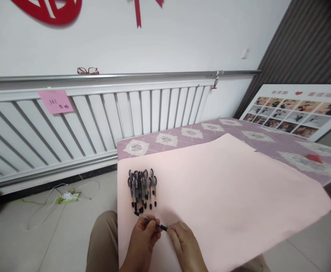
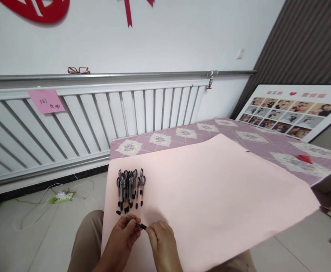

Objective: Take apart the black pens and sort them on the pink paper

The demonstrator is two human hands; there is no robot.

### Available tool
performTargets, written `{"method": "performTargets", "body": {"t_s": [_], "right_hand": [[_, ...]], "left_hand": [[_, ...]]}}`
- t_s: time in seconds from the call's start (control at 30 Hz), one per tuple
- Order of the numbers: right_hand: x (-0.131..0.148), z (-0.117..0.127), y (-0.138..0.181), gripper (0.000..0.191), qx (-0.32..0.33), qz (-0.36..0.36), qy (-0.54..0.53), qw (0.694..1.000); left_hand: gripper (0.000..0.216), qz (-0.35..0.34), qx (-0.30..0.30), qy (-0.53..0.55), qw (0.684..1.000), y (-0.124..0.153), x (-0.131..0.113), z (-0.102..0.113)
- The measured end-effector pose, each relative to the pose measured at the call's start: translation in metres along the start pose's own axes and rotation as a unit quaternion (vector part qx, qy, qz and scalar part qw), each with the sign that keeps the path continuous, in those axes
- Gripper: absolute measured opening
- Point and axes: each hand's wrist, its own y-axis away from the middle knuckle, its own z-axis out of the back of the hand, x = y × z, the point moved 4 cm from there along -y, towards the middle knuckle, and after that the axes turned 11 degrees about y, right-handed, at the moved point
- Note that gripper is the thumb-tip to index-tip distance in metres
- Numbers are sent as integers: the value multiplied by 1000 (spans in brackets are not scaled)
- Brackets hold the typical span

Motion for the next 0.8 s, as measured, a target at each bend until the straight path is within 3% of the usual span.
{"method": "performTargets", "body": {"t_s": [0.3,0.4,0.63,0.8], "right_hand": [[6,6,3,40,47,-61,-152,985],[7,5,4,38,28,-40,-140,989],[7,8,3,26,-29,41,-51,997],[7,8,3,18,-32,37,-82,995]], "left_hand": [[24,1,60,-41,997,5,-5,-17],[23,-14,56,-42,997,6,-4,-18],[28,20,11,3,1000,7,3,-10],[27,34,8,18,999,9,4,-11]]}}
